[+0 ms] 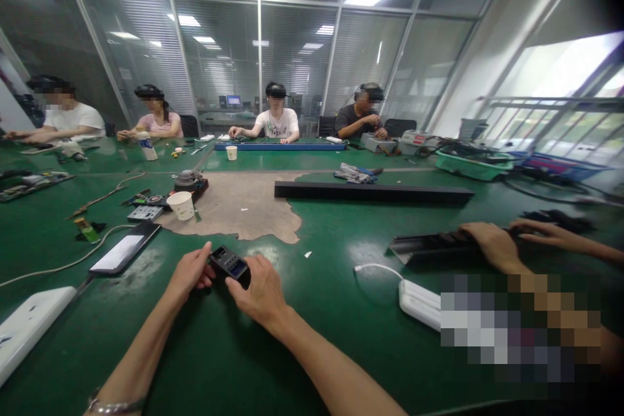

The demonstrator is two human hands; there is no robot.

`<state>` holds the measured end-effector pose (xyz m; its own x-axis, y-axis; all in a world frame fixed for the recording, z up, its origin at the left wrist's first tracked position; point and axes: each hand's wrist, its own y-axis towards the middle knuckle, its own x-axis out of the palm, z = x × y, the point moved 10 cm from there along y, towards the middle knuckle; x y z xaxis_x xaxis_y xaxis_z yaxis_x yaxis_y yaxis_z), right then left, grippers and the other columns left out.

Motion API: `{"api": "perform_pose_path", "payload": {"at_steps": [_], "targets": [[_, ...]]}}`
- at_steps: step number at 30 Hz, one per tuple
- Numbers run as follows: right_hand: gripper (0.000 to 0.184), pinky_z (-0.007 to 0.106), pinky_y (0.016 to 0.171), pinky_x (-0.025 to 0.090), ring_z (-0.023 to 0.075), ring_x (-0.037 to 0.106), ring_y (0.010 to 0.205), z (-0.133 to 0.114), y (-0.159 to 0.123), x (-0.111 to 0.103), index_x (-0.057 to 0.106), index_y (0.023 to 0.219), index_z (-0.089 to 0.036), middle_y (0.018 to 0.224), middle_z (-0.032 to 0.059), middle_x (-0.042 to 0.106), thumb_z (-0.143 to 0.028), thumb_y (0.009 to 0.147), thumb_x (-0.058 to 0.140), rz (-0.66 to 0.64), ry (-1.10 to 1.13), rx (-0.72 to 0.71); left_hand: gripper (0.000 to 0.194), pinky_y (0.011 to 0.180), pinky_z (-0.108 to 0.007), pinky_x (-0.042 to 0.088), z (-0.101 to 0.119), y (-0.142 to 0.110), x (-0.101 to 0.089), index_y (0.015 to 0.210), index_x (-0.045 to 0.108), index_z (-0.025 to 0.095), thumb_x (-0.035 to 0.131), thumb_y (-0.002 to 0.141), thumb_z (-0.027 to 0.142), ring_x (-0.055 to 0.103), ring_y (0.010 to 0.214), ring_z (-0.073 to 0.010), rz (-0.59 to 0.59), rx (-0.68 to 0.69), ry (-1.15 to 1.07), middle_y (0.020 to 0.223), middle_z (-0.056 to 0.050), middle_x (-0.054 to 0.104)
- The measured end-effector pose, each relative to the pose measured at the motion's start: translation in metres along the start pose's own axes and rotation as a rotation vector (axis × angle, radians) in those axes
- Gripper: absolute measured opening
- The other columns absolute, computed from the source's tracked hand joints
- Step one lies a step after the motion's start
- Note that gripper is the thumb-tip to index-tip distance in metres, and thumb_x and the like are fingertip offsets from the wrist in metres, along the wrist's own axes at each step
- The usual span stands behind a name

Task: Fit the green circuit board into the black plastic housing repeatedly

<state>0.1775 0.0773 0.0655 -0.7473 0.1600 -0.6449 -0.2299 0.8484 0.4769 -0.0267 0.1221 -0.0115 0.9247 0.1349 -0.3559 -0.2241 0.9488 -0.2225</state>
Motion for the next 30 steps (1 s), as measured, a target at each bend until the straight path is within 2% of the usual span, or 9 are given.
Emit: {"api": "perform_pose_path", "payload": {"at_steps": [2,5,8,13,17,20,22,26,30], "targets": [[0.029,0.035,0.081,0.046,0.0228,0.055,0.089,-0.004,0.004,-0.01,0.06,0.095,-0.018,0.092,0.0076,0.06,-0.04,0.077,0.065,0.04,0.022,-0.004,0.077,0.039,-0.024,0.04,-0.003,0.0,0.0,0.094,0.061,0.012,0.038,0.071,0.082,0.058,0.041,-0.0166,-0.003,-0.024,-0.054,0.058,-0.007,0.067],[0.029,0.033,0.079,0.046,0.0212,0.056,0.088,-0.007,0.016,-0.031,0.061,0.098,-0.018,0.092,0.0067,0.062,-0.04,0.08,0.063,0.093,0.073,-0.003,0.081,0.04,-0.023,0.039,-0.004,0.0,0.0,0.099,0.061,0.012,0.042,0.068,0.084,0.057,0.04,-0.0167,-0.02,-0.051,-0.099,0.055,-0.006,0.066],[0.028,0.03,0.075,0.046,0.0189,0.058,0.085,0.003,0.032,-0.053,0.063,0.101,-0.018,0.092,0.0052,0.065,-0.038,0.081,0.061,0.084,0.121,0.023,0.082,0.039,-0.022,0.038,-0.002,-0.001,0.003,0.104,0.06,0.011,0.045,0.067,0.082,0.057,0.04,-0.0164,-0.045,-0.053,-0.086,0.055,-0.006,0.065],[0.024,0.025,0.062,0.042,0.0156,0.059,0.071,0.049,0.039,-0.06,0.067,0.094,-0.02,0.082,0.0019,0.067,-0.031,0.073,0.068,-0.162,0.081,0.104,0.081,0.039,-0.021,0.037,-0.005,0.0,0.002,0.111,0.057,0.01,0.046,0.07,0.08,0.057,0.041,-0.0157,-0.035,-0.068,-0.054,0.057,-0.006,0.065],[0.021,0.025,0.059,0.04,0.0155,0.058,0.067,0.089,0.021,-0.065,0.067,0.089,-0.02,0.076,0.0009,0.066,-0.027,0.069,0.068,-0.225,0.011,0.16,0.081,0.039,-0.021,0.038,-0.005,0.001,0.002,0.111,0.058,0.01,0.046,0.071,0.079,0.058,0.042,-0.0154,-0.039,-0.056,-0.037,0.058,-0.007,0.066],[0.021,0.026,0.062,0.042,0.016,0.058,0.07,0.106,0.009,-0.064,0.066,0.089,-0.02,0.079,0.0006,0.065,-0.026,0.07,0.066,-0.243,-0.003,0.18,0.081,0.039,-0.021,0.038,-0.002,0.0,0.002,0.111,0.059,0.01,0.048,0.069,0.079,0.058,0.041,-0.0157,-0.036,-0.038,-0.031,0.058,-0.006,0.066],[0.031,0.029,0.071,0.045,0.0186,0.059,0.081,0.106,0.006,-0.068,0.064,0.099,-0.02,0.09,0.0033,0.064,-0.029,0.069,0.068,-0.206,-0.04,0.151,0.082,0.039,-0.022,0.038,-0.001,-0.001,0.002,0.111,0.059,0.01,0.05,0.068,0.078,0.058,0.041,-0.016,-0.036,-0.04,-0.024,0.058,-0.006,0.066],[0.056,0.04,0.091,0.043,0.0254,0.052,0.104,0.086,0.007,-0.079,0.056,0.121,-0.021,0.111,0.0091,0.057,-0.039,0.071,0.071,-0.096,-0.094,0.003,0.081,0.039,-0.022,0.039,0.002,-0.003,0.003,0.112,0.06,0.01,0.048,0.069,0.078,0.058,0.042,-0.016,-0.031,-0.021,-0.019,0.058,-0.006,0.066],[0.048,0.04,0.091,0.043,0.0246,0.052,0.101,0.073,0.003,-0.072,0.058,0.118,-0.02,0.109,0.0093,0.057,-0.035,0.074,0.069,-0.106,-0.112,-0.09,0.075,0.035,-0.021,0.034,0.013,-0.005,0.006,0.108,0.063,0.012,0.045,0.074,0.075,0.053,0.037,-0.0133,-0.041,0.078,0.029,0.055,-0.003,0.064]]}}
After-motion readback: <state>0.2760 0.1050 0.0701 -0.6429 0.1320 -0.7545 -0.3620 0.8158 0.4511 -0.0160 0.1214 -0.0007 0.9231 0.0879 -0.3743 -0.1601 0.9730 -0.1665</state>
